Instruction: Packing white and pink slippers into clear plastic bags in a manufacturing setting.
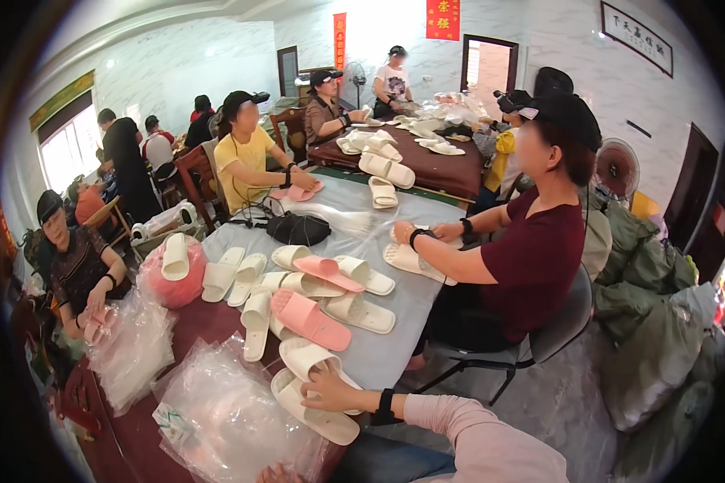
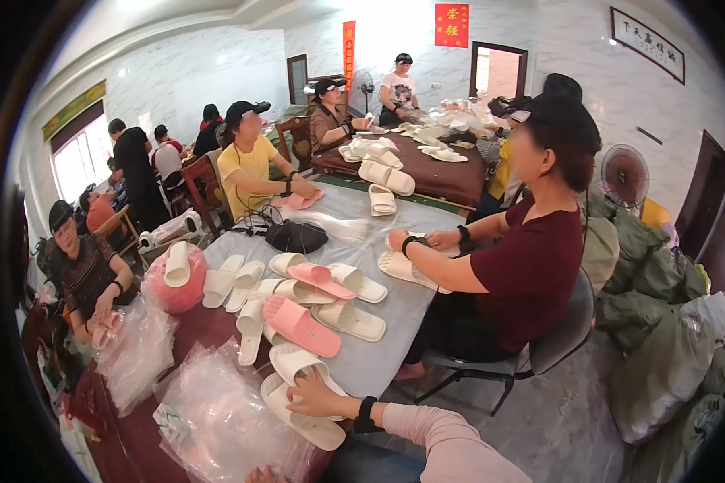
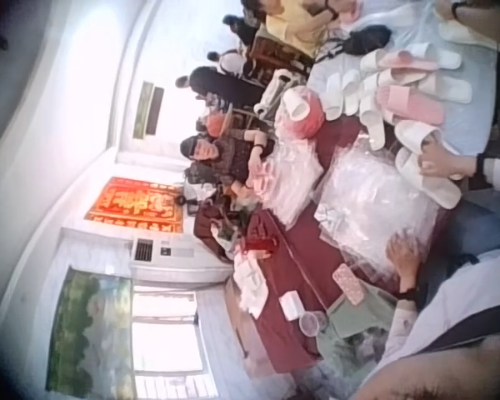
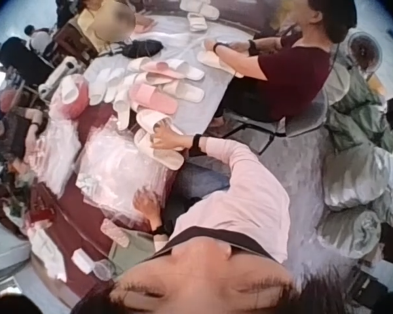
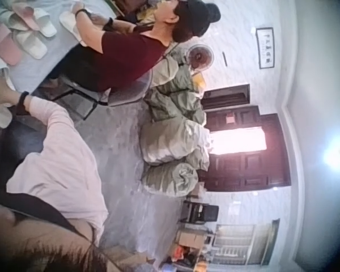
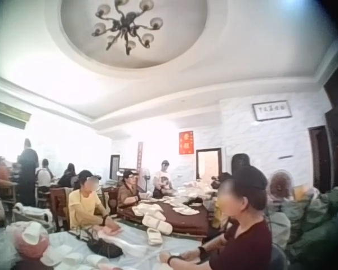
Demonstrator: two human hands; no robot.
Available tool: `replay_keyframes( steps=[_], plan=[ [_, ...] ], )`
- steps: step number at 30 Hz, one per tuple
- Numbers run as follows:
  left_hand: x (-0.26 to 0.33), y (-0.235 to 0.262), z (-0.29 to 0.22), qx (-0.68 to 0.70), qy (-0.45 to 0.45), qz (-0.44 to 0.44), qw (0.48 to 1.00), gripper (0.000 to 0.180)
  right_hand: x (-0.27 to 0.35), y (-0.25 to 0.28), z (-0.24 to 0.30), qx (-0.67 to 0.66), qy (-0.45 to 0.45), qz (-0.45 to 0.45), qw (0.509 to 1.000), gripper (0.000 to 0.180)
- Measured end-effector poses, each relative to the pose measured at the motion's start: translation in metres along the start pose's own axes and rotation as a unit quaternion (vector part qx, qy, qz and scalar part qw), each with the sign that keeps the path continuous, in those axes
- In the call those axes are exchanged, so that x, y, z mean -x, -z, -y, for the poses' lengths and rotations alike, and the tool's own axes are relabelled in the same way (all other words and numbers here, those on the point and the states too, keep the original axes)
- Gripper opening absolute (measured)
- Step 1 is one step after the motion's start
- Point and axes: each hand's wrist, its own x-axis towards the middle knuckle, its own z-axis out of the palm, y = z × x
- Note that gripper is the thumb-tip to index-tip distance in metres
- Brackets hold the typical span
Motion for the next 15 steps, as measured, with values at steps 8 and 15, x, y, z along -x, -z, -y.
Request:
replay_keyframes(
  steps=[8,15],
  plan=[
    [0.008,-0.005,0.007,0.008,0.009,-0.002,1.0,0.044,0.001,-0.005,-0.03,-0.126,0.034,0.079,0.988,0.023],
    [0.01,-0.011,0.009,0.015,0.041,0.001,0.999,0.043,0.006,0.011,-0.032,0.037,0.071,0.001,0.997,0.021]
  ],
)
